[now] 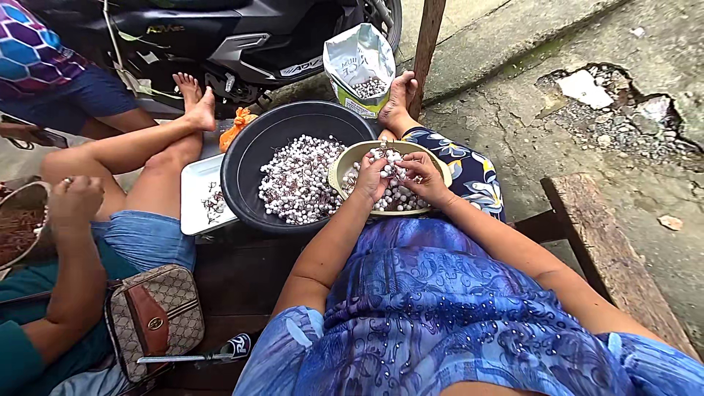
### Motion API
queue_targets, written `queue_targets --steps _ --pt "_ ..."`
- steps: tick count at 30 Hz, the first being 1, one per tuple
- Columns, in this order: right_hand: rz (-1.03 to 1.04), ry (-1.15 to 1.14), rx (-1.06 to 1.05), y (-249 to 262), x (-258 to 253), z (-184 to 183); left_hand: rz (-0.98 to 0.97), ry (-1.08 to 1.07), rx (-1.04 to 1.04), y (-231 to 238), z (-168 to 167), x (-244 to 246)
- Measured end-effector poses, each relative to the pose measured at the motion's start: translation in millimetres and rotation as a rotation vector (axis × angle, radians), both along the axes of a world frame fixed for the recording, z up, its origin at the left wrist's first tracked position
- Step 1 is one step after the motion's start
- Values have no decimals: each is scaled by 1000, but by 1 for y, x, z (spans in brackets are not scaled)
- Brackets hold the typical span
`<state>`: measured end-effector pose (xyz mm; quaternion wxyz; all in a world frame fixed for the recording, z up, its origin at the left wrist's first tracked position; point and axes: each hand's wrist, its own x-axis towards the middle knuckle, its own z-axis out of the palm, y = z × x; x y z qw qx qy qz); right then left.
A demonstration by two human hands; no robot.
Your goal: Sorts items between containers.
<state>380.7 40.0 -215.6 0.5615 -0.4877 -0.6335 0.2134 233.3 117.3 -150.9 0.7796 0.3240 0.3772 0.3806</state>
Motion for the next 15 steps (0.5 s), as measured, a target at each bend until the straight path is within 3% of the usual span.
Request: queue_targets --steps 12,15 --pt "-126 -260 220 -2 -11 10 -110 51 113 1 -7 -5" --pt "-121 -214 265 -1 -11 12 -85 58 106 3 -6 -5"
